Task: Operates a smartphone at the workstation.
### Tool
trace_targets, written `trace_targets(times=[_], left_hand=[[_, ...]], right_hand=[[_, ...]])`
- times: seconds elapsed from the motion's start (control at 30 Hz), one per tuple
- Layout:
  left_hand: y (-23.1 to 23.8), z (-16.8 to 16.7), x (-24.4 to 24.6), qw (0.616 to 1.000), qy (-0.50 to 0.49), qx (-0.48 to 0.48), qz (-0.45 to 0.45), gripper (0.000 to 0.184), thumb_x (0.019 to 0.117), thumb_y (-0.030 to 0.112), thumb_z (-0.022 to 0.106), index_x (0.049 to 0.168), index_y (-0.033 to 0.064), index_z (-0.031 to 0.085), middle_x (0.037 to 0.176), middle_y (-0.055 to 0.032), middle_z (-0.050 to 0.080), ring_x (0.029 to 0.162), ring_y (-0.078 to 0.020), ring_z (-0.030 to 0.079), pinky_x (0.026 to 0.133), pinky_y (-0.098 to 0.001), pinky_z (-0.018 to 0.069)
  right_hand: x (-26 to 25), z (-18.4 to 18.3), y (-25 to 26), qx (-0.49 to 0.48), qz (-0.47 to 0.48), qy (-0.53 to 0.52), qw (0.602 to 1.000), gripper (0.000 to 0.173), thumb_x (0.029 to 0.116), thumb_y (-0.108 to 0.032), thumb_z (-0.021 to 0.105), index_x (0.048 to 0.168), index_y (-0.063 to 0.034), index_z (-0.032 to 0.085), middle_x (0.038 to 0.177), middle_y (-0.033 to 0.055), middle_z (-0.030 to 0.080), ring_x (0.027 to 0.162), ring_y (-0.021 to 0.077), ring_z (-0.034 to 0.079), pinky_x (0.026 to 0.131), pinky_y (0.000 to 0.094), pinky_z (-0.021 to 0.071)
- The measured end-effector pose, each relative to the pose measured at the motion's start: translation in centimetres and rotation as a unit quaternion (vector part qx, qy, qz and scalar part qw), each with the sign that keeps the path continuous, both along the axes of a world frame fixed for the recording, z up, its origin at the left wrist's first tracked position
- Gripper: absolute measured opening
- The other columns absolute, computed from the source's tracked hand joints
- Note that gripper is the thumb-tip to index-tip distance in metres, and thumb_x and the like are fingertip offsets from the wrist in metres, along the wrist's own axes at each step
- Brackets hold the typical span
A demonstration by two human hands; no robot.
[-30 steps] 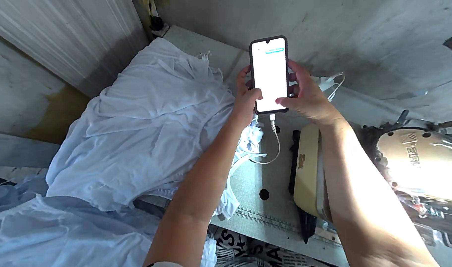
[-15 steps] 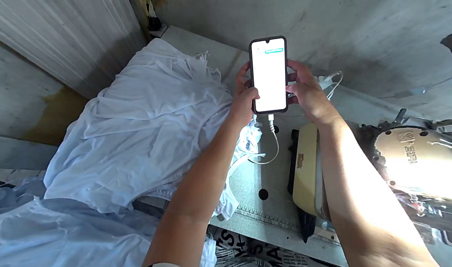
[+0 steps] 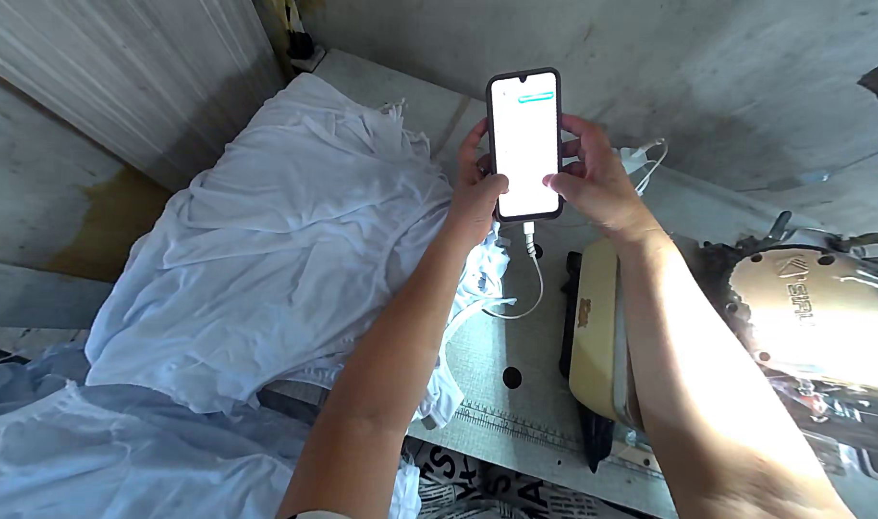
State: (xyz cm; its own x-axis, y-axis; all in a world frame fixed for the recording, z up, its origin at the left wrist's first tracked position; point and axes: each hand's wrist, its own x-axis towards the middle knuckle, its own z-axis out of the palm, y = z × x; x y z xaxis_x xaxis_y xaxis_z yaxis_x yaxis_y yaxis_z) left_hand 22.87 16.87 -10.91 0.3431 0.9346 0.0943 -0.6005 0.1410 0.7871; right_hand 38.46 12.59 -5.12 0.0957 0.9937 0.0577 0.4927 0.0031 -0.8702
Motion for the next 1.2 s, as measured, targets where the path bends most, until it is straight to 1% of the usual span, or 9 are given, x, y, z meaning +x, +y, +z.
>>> trace_targets(times=[0.07,0.13,0.23,0.4,0.57,0.63,0.8,1.03,1.2], left_hand=[[-0.1,0.1,0.0,1.0,0.003,0.004,-0.003,0.09,0.0808,-0.019,0.044,0.16,0.0165,0.016,0.126,-0.0136,0.06,0.102,-0.0178,0.068,0.087,-0.0372,0.0585],[-0.2,0.1,0.0,1.0,0.008,0.005,-0.007,0.09,0.0806,-0.016,0.046,0.159,0.0169,0.016,0.126,-0.0132,0.059,0.102,-0.0176,0.067,0.086,-0.037,0.0583],[-0.2,0.1,0.0,1.0,0.013,0.009,-0.013,0.091,0.0811,-0.013,0.047,0.16,0.0178,0.015,0.128,-0.0141,0.058,0.103,-0.0185,0.067,0.086,-0.0375,0.0583],[-0.2,0.1,0.0,1.0,0.012,0.009,-0.007,0.091,0.0794,-0.013,0.046,0.16,0.0162,0.014,0.127,-0.0139,0.058,0.101,-0.0181,0.067,0.085,-0.0374,0.0589],[-0.2,0.2,-0.1,1.0,0.013,0.007,-0.007,0.093,0.078,-0.014,0.045,0.16,0.0167,0.015,0.13,-0.0153,0.056,0.104,-0.019,0.066,0.087,-0.0384,0.0579],[-0.2,0.2,0.0,1.0,0.014,0.009,-0.007,0.093,0.0771,-0.014,0.044,0.16,0.0161,0.015,0.129,-0.0152,0.057,0.103,-0.0186,0.066,0.087,-0.0377,0.0579],[-0.2,0.2,-0.1,1.0,0.011,0.012,-0.006,0.093,0.0768,-0.015,0.043,0.16,0.0156,0.015,0.129,-0.0152,0.057,0.103,-0.0181,0.066,0.087,-0.0369,0.0576],[-0.2,0.2,-0.1,1.0,0.021,0.015,-0.004,0.094,0.0758,-0.015,0.043,0.16,0.0157,0.015,0.131,-0.0157,0.057,0.103,-0.0184,0.066,0.087,-0.0371,0.0574],[0.0,0.0,-0.1,1.0,0.018,0.017,-0.001,0.095,0.0752,-0.013,0.044,0.16,0.0158,0.013,0.131,-0.0157,0.056,0.103,-0.019,0.066,0.086,-0.0385,0.0581]], right_hand=[[-0.4,0.1,0.0,0.002,-0.017,-0.015,1.0,0.076,0.0888,-0.009,0.069,0.155,-0.01,0.033,0.125,0.0143,0.059,0.084,0.0151,0.066,0.073,0.0324,0.0581],[-0.8,-0.1,0.1,0.016,-0.04,-0.046,0.998,0.078,0.0878,-0.016,0.076,0.154,-0.0086,0.035,0.125,0.0162,0.06,0.084,0.0168,0.065,0.072,0.0344,0.0562],[-1.0,-0.1,0.1,0.017,-0.051,-0.065,0.996,0.078,0.0878,-0.02,0.078,0.153,-0.009,0.036,0.124,0.016,0.059,0.084,0.0172,0.064,0.072,0.0347,0.0552],[-0.8,-0.2,0.2,0.018,-0.033,-0.047,0.998,0.071,0.092,-0.012,0.07,0.153,-0.0078,0.035,0.123,0.0159,0.059,0.084,0.0157,0.065,0.073,0.0323,0.0568],[-0.7,-0.1,0.1,0.018,-0.031,-0.033,0.999,0.061,0.0957,-0.008,0.054,0.153,-0.008,0.036,0.118,0.012,0.059,0.081,0.0117,0.063,0.071,0.029,0.0546],[-0.6,0.0,0.1,0.016,-0.03,-0.028,0.999,0.06,0.0963,-0.009,0.051,0.154,-0.0087,0.036,0.117,0.0118,0.06,0.08,0.0119,0.063,0.069,0.0291,0.0539],[-0.6,-0.1,0.1,0.023,-0.024,-0.02,0.999,0.06,0.0951,-0.008,0.052,0.153,-0.0091,0.036,0.115,0.0099,0.06,0.078,0.01,0.062,0.067,0.0271,0.054],[-0.2,-0.2,0.1,0.022,-0.008,-0.021,0.999,0.067,0.0906,-0.005,0.054,0.154,-0.0081,0.034,0.121,0.0119,0.061,0.081,0.0113,0.065,0.069,0.0287,0.0555],[0.4,-0.1,0.3,-0.001,0.025,0.013,1.0,0.071,0.0877,-0.003,0.048,0.156,-0.011,0.032,0.128,0.0122,0.06,0.088,0.0138,0.066,0.072,0.0307,0.0561]])
